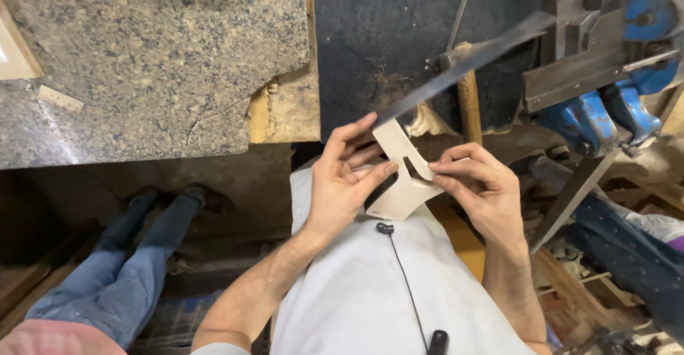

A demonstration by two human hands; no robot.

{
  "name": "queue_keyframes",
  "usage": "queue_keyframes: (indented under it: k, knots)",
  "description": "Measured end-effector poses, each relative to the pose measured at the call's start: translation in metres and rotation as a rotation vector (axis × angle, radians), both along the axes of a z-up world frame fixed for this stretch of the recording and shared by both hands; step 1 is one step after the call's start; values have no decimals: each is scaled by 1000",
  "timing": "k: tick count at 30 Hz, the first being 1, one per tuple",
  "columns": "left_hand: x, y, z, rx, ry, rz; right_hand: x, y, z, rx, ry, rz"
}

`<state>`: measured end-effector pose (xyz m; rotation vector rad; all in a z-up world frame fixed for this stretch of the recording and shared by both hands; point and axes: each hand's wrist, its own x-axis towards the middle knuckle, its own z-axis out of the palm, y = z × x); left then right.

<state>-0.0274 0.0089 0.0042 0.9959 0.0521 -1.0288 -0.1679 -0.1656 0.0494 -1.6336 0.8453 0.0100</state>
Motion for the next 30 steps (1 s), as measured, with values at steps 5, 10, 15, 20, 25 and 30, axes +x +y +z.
queue_keyframes:
  k: [5,10,15,20,25,30]
  knots:
    - [-16,3,-9,16,-16,22,-5,12,-2,-17,43,-11]
    - [-11,-2,-20,48,-1,-1,13,22,7,-229,95,85]
    - [-17,-9,-26,29,-15,31,31,37,16,-605,263,200]
    - [-19,-7,-29,-7,-7,35,31,33,5,-657,226,234]
    - [-31,-12,-31,-6,-80,60,27,20,-10,-562,282,251]
    - [-34,-12,-31,48,-71,61,34,12,-6,-571,358,321]
